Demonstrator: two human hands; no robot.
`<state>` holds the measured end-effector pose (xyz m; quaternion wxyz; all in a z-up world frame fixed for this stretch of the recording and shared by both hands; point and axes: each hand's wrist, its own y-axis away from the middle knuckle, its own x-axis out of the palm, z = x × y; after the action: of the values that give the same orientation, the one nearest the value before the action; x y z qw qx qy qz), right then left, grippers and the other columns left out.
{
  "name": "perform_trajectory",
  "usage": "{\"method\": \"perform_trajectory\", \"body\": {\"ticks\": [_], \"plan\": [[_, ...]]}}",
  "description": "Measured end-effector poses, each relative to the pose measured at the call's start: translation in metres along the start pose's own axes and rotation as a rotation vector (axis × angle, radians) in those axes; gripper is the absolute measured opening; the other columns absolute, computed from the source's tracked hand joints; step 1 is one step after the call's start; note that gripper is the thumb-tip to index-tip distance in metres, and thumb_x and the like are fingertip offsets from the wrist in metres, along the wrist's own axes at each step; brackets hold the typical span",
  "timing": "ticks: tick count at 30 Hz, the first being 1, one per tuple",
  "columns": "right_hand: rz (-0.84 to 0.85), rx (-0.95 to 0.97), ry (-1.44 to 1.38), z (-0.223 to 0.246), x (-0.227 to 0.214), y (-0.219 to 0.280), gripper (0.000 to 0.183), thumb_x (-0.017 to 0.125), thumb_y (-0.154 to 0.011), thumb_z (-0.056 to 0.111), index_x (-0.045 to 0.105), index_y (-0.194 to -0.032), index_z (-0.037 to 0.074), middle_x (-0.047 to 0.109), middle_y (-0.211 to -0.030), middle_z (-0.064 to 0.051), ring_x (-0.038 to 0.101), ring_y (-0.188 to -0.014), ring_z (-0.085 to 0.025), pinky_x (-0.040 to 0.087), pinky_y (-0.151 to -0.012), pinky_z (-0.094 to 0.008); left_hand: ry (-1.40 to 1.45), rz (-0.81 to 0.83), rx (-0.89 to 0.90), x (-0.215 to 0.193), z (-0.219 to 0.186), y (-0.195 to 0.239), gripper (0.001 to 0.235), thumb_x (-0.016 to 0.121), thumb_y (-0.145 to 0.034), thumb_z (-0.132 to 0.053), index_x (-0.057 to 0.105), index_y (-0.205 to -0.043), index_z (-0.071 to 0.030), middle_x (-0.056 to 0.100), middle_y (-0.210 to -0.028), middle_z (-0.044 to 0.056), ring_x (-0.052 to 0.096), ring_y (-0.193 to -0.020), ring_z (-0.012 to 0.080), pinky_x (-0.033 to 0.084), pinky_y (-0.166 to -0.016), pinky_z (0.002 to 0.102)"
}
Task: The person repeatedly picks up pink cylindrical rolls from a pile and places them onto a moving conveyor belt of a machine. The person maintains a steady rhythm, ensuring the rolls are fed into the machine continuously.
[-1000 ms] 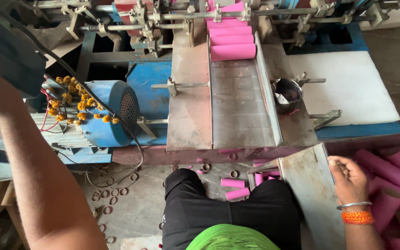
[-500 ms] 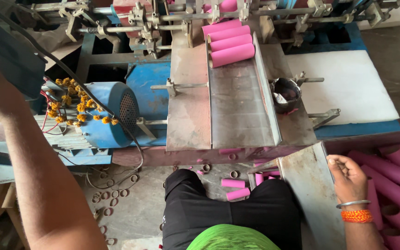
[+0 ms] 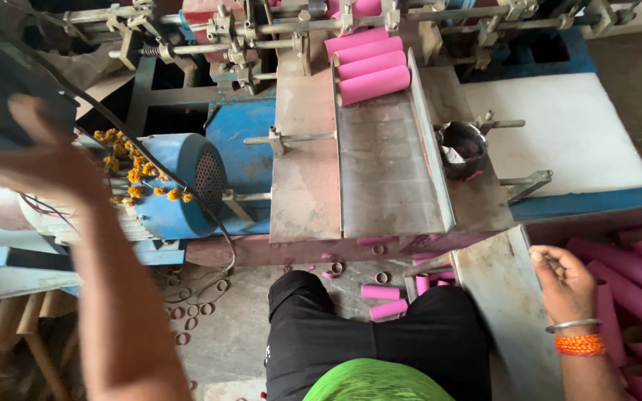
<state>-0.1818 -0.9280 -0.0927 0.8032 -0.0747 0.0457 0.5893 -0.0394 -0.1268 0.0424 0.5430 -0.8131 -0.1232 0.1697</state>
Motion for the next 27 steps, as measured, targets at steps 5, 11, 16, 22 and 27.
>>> {"method": "perform_trajectory", "body": {"ticks": [5,11,16,22,27], "plan": [[-0.028,-0.122,0.265,0.038,0.031,-0.003,0.014,0.073,-0.103,0.010,0.070,-0.112,0.000,0.069,-0.096,-0.001,0.062,-0.090,-0.007,0.049,-0.083,-0.022,0.596,0.864,0.322,-0.077,-0.182,0.152,0.087,0.094,-0.079,-0.024,0.046,-0.149,-0.003,0.046,-0.152,0.022,0.042,-0.143,0.0450,0.035,-0.119,0.054],[0.184,-0.613,0.557,0.113,0.129,-0.051,0.022,0.074,-0.095,0.010,0.071,-0.115,0.003,0.073,-0.117,-0.014,0.070,-0.110,-0.029,0.054,-0.099,-0.037,0.610,1.128,0.376,-0.046,-0.251,0.216,0.086,0.082,-0.081,-0.050,0.046,-0.145,-0.005,0.049,-0.146,0.021,0.046,-0.131,0.0427,0.032,-0.115,0.060],[0.509,-0.724,0.584,0.113,0.227,-0.168,0.040,0.071,-0.097,0.022,0.065,-0.130,0.000,0.066,-0.135,-0.020,0.061,-0.127,-0.036,0.048,-0.107,-0.043,0.438,1.212,0.225,0.055,-0.211,0.224,0.081,0.078,-0.087,-0.052,0.049,-0.145,-0.003,0.049,-0.143,0.026,0.046,-0.129,0.0456,0.037,-0.110,0.054],[0.576,-0.769,0.764,0.041,0.342,-0.323,0.042,0.065,-0.098,0.023,0.062,-0.133,-0.001,0.059,-0.140,-0.023,0.052,-0.134,-0.042,0.041,-0.113,-0.047,0.585,1.122,0.060,0.095,-0.208,0.253,0.044,0.075,-0.095,-0.035,0.066,-0.128,-0.009,0.060,-0.140,0.018,0.057,-0.126,0.0402,0.047,-0.105,0.046],[0.514,-0.624,0.893,-0.021,0.405,-0.426,0.044,0.062,-0.096,0.023,0.062,-0.135,0.002,0.057,-0.145,-0.021,0.051,-0.132,-0.041,0.041,-0.108,-0.049,0.666,1.098,-0.029,0.077,-0.204,0.244,0.032,0.073,-0.092,-0.021,0.068,-0.122,-0.011,0.066,-0.133,0.010,0.063,-0.120,0.0350,0.052,-0.098,0.042]]}}
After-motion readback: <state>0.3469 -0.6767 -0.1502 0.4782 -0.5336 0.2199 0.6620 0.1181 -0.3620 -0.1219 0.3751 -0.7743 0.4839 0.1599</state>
